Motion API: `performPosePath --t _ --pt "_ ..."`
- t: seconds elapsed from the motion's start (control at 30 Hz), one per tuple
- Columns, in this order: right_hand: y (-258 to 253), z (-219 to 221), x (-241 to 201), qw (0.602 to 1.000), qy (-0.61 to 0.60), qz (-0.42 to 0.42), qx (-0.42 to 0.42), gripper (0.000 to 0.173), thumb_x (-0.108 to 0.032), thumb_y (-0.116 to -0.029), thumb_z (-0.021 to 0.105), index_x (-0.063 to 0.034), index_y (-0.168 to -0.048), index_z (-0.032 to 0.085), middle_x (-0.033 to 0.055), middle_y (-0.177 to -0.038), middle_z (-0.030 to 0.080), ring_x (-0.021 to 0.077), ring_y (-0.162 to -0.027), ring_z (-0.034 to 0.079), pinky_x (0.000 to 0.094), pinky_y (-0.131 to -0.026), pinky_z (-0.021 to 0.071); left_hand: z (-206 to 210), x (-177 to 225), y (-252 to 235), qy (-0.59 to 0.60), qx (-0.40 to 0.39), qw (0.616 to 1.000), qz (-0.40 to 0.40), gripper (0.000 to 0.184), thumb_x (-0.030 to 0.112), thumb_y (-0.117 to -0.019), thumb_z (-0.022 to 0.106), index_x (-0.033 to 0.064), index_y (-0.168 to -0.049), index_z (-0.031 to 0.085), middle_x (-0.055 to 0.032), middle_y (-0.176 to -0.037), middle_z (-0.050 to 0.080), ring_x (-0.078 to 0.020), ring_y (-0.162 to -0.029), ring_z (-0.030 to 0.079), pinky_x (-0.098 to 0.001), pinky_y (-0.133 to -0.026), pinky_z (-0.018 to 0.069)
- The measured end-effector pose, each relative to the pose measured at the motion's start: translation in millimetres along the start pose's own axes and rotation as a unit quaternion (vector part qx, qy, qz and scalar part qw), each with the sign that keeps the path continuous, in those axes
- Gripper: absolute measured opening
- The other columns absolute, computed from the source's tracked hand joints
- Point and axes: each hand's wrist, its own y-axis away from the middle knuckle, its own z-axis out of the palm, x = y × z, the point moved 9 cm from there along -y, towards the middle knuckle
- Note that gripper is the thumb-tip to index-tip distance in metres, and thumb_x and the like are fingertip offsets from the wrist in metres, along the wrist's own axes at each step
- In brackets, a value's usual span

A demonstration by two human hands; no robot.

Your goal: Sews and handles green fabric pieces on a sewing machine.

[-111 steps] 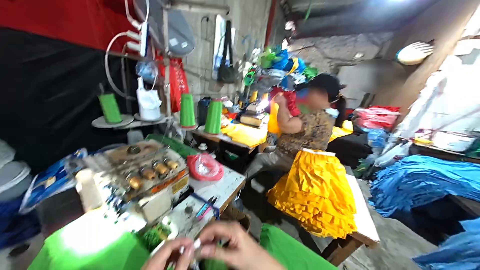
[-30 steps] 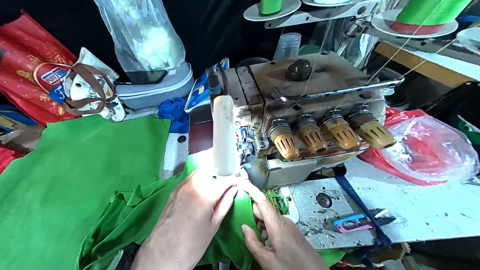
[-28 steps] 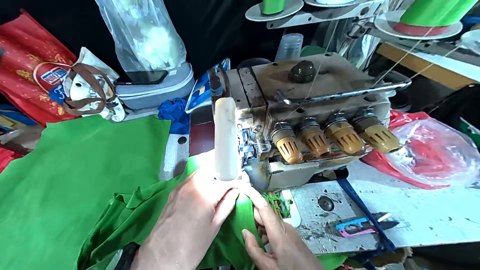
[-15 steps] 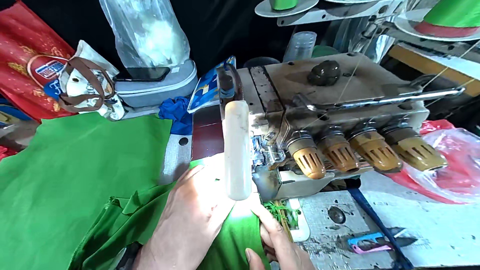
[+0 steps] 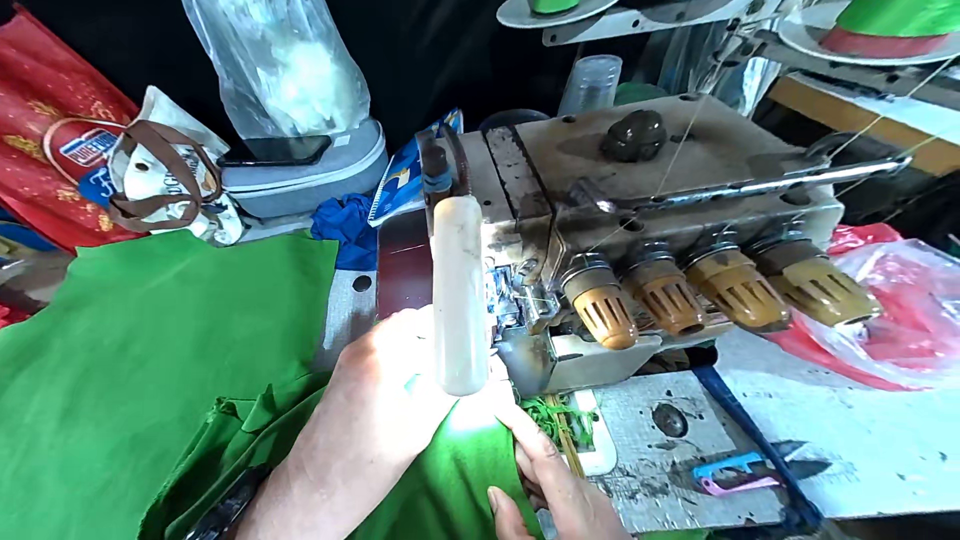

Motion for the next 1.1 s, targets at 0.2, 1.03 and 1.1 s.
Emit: performPosePath --t 0.2,1.03,1.1 --pt "0.2 0.3 0.3 1.000 0.007 -0.002 0.006 0.052 0.002 -0.0914 0.061 0.0176 -0.140 0.048 0.0243 -0.109 0.072 0.0215 -0.081 0.072 0.0283 -0.075 0.0587 -0.3 -0.5 5.7 0.008 0.019 1.000 -0.015 0.022 0.025 -0.0821 0.073 0.0137 -0.101 0.073 0.0087 -0.095 0.068 0.0067 -0.089 0.064 -0.0104 -0.079 0.0538" --pt "35.3 2.9 22.6 0.986 -0.142 0.015 0.083 0.057 -0.002 -0.0935 0.069 0.0104 -0.141 0.041 0.0041 -0.089 0.067 0.0028 -0.074 0.064 0.0184 -0.068 0.0570 22.6 18.0 37.3 -0.140 -0.005 0.988 0.063 0.055 0.054 -0.0941 0.058 0.0069 -0.118 0.073 -0.0099 -0.110 0.070 -0.0289 -0.105 0.064 -0.0450 -0.092 0.0515" --pt "33.7 1.7 25.0 0.985 -0.140 0.004 0.103 0.051 -0.004 -0.0936 0.069 0.0082 -0.137 0.044 0.0022 -0.090 0.068 0.0017 -0.075 0.065 0.0175 -0.068 0.0573 23.5 16.2 36.0 -0.132 -0.003 0.989 0.074 0.056 0.053 -0.0966 0.056 0.0052 -0.123 0.072 -0.0111 -0.114 0.071 -0.0284 -0.107 0.064 -0.0440 -0.094 0.0503"
